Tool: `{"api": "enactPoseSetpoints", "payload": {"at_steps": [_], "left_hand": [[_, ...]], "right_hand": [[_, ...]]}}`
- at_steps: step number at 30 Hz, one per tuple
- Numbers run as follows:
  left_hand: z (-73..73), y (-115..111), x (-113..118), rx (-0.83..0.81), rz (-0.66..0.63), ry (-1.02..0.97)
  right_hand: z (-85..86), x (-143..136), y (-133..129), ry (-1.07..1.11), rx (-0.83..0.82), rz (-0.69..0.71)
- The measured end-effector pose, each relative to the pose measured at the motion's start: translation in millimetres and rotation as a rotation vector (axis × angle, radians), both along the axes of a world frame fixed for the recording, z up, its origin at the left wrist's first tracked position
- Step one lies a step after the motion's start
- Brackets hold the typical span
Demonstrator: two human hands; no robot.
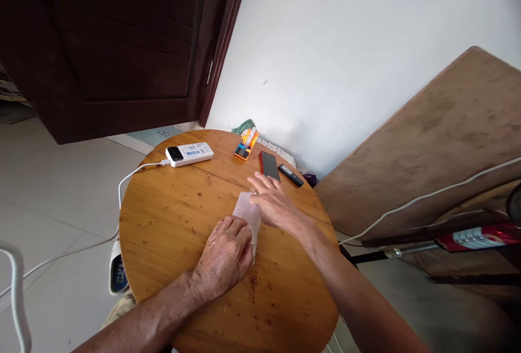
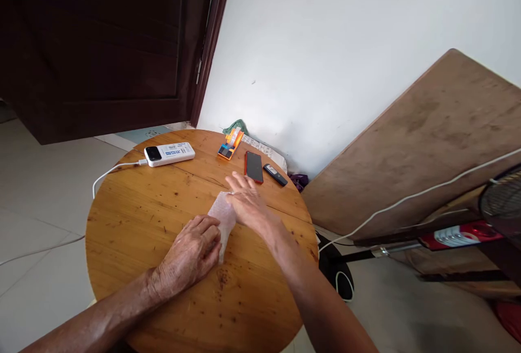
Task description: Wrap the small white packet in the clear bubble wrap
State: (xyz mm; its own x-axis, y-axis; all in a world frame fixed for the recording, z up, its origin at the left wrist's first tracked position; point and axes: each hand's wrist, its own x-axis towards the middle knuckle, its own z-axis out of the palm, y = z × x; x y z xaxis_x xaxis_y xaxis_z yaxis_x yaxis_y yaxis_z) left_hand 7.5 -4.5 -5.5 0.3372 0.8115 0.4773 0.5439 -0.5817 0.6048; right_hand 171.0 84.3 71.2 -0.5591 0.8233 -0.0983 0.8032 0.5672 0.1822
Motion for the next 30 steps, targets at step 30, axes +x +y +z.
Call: {"api": "enactPoseSetpoints", "payload": {"at_steps": [30], "left_hand": [[-0.5, -1.6, 2.2, 0.048, 0.025, 0.021]], "right_hand": [[-10.5, 58.1, -34.8, 0.537, -0.064, -0.056]]}}
